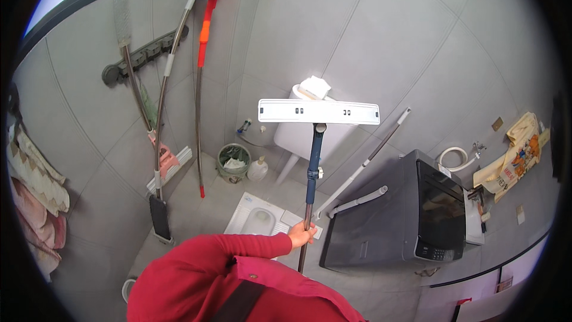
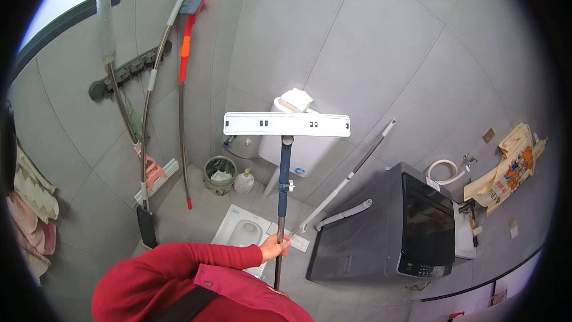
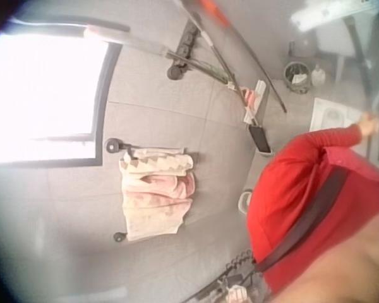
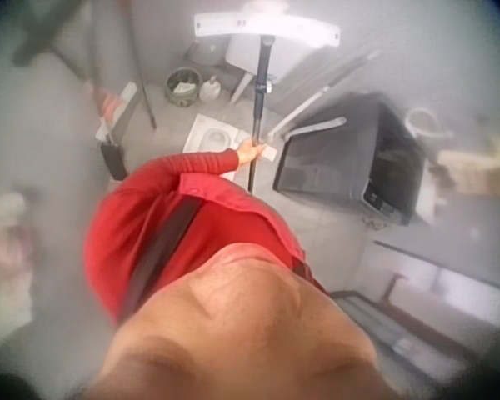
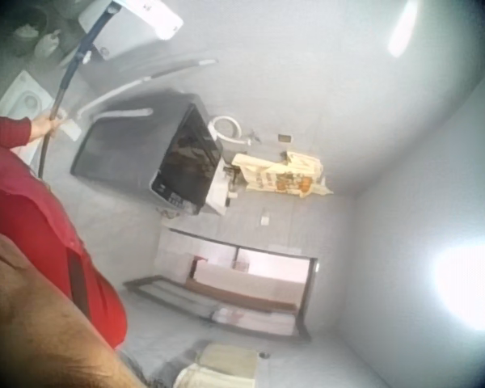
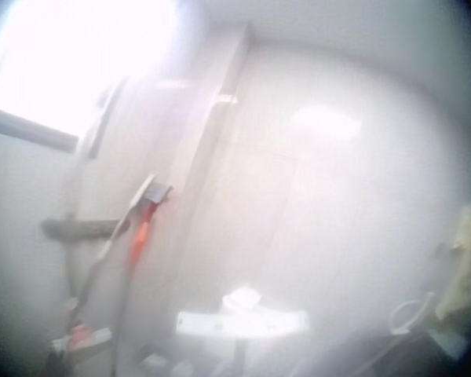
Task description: The person assembles a mop by attaching a red mop head to a metal pole. They then extend the pole to full length and place the assembled mop against the wall next to other cleaning tools.
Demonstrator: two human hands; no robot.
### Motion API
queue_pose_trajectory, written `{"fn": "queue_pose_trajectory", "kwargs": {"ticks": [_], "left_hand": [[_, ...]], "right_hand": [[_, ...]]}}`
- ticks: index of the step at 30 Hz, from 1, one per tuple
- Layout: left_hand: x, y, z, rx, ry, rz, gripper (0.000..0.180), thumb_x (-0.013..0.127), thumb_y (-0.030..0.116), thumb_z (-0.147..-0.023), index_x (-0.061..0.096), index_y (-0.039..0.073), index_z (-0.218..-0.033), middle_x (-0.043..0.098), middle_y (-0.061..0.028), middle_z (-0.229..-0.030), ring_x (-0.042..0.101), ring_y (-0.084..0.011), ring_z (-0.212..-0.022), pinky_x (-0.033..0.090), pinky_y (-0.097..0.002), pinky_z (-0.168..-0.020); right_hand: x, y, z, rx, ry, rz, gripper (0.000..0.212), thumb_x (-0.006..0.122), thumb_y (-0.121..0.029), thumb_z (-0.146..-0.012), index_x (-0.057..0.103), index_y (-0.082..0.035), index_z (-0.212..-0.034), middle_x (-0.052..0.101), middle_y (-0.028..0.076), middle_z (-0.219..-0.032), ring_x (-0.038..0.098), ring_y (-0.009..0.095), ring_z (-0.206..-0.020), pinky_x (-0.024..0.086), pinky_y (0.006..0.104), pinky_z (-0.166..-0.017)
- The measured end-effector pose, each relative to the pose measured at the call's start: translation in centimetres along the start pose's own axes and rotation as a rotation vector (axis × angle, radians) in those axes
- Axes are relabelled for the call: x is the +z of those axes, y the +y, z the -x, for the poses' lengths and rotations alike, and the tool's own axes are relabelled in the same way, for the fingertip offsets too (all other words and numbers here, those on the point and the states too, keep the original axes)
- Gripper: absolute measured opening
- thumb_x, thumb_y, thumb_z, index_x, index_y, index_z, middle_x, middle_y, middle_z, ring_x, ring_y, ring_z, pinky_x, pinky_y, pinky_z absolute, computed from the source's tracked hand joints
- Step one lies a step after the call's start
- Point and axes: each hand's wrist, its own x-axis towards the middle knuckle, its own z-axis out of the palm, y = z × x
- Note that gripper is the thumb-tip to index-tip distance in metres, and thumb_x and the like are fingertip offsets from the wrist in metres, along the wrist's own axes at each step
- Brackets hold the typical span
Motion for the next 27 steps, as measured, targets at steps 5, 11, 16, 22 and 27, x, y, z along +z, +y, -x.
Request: {"fn": "queue_pose_trajectory", "kwargs": {"ticks": [5,11,16,22,27], "left_hand": [[-0.2,-1.1,-0.5,-0.029,-0.003,0.036,0.023,0.058,0.021,-0.088,0.049,0.004,-0.102,0.056,-0.0049,-0.073,0.059,-0.0147,-0.059,0.048,-0.031,-0.057],[0.2,1.3,1.0,-0.143,-0.012,0.074,0.024,0.058,0.02,-0.088,0.049,0.004,-0.103,0.056,-0.0061,-0.075,0.059,-0.0164,-0.063,0.05,-0.0309,-0.061],[0.0,1.2,0.7,-0.17,-0.048,0.075,0.029,0.059,0.021,-0.088,0.049,0.002,-0.108,0.056,-0.0068,-0.079,0.061,-0.0174,-0.069,0.049,-0.0304,-0.066],[0.1,4.6,1.9,0.027,0.155,-0.076,0.034,0.06,0.02,-0.087,0.047,0.004,-0.114,0.058,-0.0075,-0.082,0.06,-0.0158,-0.073,0.047,-0.0291,-0.065],[-1.6,3.8,-0.5,-0.074,0.199,0.224,0.022,0.058,0.022,-0.087,0.048,0.007,-0.1,0.052,-0.004,-0.066,0.055,-0.015,-0.055,0.048,-0.0329,-0.055]], "right_hand": [[-0.2,0.5,0.8,-0.018,0.042,0.047,0.018,0.069,-0.016,-0.076,0.055,-0.007,-0.072,0.052,-0.002,-0.064,0.048,0.009,-0.061,0.043,0.0276,-0.058],[-0.8,1.1,1.5,-0.021,0.063,0.08,0.02,0.07,-0.018,-0.076,0.055,-0.006,-0.071,0.052,-0.002,-0.063,0.048,0.009,-0.06,0.042,0.028,-0.057],[-1.2,1.3,2.0,-0.027,0.069,0.107,0.021,0.071,-0.018,-0.076,0.054,-0.006,-0.07,0.052,-0.002,-0.062,0.047,0.009,-0.059,0.042,0.0283,-0.056],[-1.4,1.4,2.3,-0.037,0.079,0.125,0.023,0.071,-0.019,-0.076,0.054,-0.006,-0.069,0.051,-0.002,-0.061,0.047,0.01,-0.058,0.042,0.0287,-0.055],[-1.7,1.5,2.6,-0.048,0.083,0.144,0.025,0.072,-0.02,-0.076,0.053,-0.005,-0.068,0.051,-0.001,-0.06,0.046,0.01,-0.057,0.042,0.029,-0.055]]}}
